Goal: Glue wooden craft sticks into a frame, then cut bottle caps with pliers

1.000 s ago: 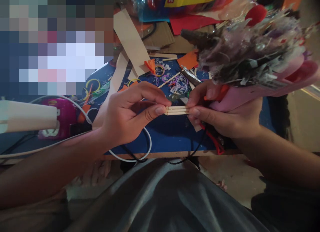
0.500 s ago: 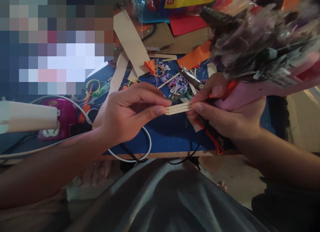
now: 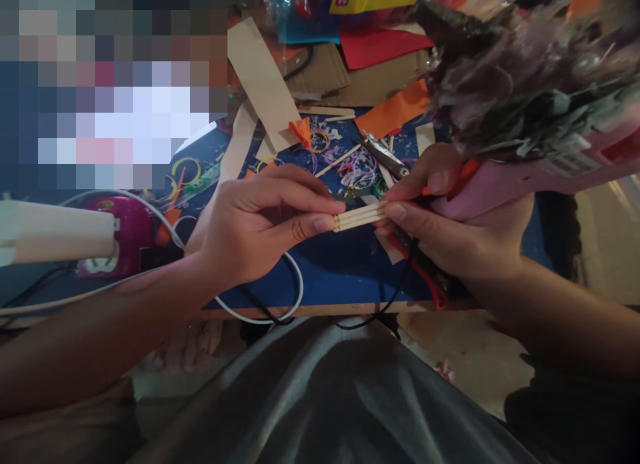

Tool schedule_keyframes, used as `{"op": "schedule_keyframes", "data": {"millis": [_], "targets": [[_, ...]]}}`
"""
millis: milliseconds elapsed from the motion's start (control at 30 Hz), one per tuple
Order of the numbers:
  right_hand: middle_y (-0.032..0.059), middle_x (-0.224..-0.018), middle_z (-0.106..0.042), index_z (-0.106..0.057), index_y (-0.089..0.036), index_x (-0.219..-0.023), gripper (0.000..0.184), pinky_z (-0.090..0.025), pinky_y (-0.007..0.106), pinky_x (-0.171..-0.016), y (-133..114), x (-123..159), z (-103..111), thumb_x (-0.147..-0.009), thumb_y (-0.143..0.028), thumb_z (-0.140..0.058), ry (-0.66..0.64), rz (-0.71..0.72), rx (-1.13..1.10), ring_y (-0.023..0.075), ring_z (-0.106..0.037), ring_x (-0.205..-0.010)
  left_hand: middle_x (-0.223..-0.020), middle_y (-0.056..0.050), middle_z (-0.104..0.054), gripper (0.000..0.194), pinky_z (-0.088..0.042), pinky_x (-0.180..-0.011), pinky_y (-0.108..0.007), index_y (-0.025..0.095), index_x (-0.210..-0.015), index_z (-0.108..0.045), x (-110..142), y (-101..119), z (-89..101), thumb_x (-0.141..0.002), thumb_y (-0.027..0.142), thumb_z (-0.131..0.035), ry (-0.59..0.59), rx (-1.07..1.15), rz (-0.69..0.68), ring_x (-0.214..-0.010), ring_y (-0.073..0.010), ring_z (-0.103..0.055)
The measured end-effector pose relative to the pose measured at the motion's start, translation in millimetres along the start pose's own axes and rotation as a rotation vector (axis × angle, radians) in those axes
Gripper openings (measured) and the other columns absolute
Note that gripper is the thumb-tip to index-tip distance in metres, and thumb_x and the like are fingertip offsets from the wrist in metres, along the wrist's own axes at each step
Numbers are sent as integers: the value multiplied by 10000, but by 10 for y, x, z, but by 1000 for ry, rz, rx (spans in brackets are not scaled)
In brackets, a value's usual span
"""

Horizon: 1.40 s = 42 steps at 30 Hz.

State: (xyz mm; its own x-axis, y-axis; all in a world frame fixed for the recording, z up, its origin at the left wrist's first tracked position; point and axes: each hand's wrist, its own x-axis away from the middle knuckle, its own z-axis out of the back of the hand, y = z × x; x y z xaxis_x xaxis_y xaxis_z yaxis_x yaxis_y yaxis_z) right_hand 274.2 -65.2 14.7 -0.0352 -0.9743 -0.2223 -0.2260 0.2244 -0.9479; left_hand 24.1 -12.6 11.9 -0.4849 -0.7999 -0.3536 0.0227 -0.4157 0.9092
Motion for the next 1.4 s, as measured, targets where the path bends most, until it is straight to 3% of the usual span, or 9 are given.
{"op": "schedule_keyframes", "data": {"millis": [233,333,500,700,800,900,1067,1233,1400], "targets": [[-61,-903,-853,-724,-267,-929,326,-677,232,-524,-53,-36,12,-867,-93,-992,-38,-20,46,137,-819,-641,-1144,-7,-907,158,-715,-807,-283,374,-1112,-938,-5,-36,2,-971,309,-961,-7,30,1,-1011,-170,-865],[-64,-877,-860,-722,-273,-909,334,-712,247,-587,-96,-52,6,-861,-66,-980,-39,-44,30,138,-821,-644,-1147,-7,-907,148,-721,-815,-308,379,-1101,-933,-8,-37,-7,-967,324,-963,0,25,8,-1013,-178,-865],[-54,-823,-851,-706,-275,-871,379,-732,301,-619,-137,-63,21,-805,-219,-1074,-56,-72,97,161,-799,-623,-1126,-24,-905,90,-718,-776,-336,366,-1085,-930,-1,3,-20,-1005,408,-924,-7,3,20,-988,-195,-862],[-60,-850,-872,-741,-278,-905,392,-733,258,-648,-133,-63,58,-781,-117,-1076,-105,-73,39,152,-825,-643,-1140,-14,-905,128,-724,-767,-334,392,-1111,-927,2,20,-6,-987,361,-941,-15,-10,11,-1003,-204,-867],[-63,-871,-877,-736,-279,-928,373,-701,238,-574,-128,-61,73,-813,-107,-1047,-130,-68,37,150,-832,-649,-1133,-8,-902,152,-729,-789,-329,388,-1117,-922,-9,13,-8,-988,309,-939,-4,-19,-33,-999,-189,-869],[-53,-881,-873,-725,-291,-935,346,-659,246,-495,-117,-50,93,-846,-192,-1045,-123,-90,88,160,-820,-644,-1122,-8,-899,141,-718,-777,-323,384,-1111,-919,-18,4,-17,-995,305,-933,13,-39,-61,-978,-180,-866],[-33,-860,-848,-720,-301,-918,407,-722,312,-576,-95,-36,104,-788,-324,-1105,-112,-136,123,191,-807,-642,-1118,-9,-900,111,-710,-759,-339,391,-1091,-924,-11,2,-19,-986,358,-943,34,-49,-50,-965,-195,-863],[-57,-865,-853,-713,-293,-926,372,-733,285,-642,-90,-44,78,-832,-217,-1065,-101,-90,75,167,-818,-658,-1134,-15,-904,111,-725,-785,-362,388,-1095,-926,-6,7,-9,-984,391,-942,12,-73,-24,-991,-211,-861],[-56,-883,-865,-723,-288,-939,381,-698,257,-584,-57,-34,82,-819,-130,-1049,-100,-61,44,163,-827,-672,-1119,-11,-903,160,-709,-733,-341,400,-1120,-925,-13,4,-10,-971,351,-956,19,-66,-80,-965,-205,-864]]}}
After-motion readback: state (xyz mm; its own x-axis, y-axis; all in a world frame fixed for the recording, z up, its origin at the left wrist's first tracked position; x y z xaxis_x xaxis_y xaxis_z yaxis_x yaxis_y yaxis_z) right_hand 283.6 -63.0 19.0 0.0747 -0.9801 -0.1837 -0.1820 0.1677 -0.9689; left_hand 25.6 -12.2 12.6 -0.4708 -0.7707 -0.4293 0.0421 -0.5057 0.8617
